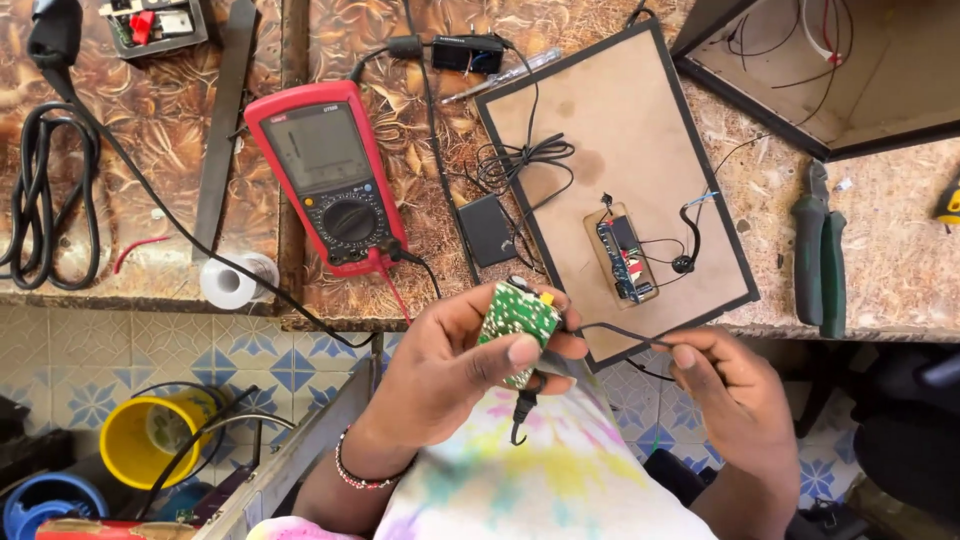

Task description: The person holds a small green circuit board and uses a soldering iron to apply solder to its components. They then use pliers to cut a wire and continue soldering the wire ends with the iron and solder wire.

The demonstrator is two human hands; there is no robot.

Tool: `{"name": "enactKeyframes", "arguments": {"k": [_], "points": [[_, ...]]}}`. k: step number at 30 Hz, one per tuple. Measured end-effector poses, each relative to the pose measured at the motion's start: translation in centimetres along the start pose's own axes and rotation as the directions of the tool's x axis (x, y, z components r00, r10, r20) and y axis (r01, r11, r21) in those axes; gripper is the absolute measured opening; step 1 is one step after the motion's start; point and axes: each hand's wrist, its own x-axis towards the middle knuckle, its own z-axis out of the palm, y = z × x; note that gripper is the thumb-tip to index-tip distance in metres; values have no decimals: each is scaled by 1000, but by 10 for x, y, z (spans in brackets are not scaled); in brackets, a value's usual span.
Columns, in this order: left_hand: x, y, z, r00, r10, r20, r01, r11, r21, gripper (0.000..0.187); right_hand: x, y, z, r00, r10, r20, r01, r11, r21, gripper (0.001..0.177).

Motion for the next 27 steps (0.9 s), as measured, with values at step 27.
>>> {"name": "enactKeyframes", "arguments": {"k": [27], "points": [[206,-39,-34,736,674,57,-43,-38,998,63,53,-66,2,657,-714,-242,637,697,-329,12]]}}
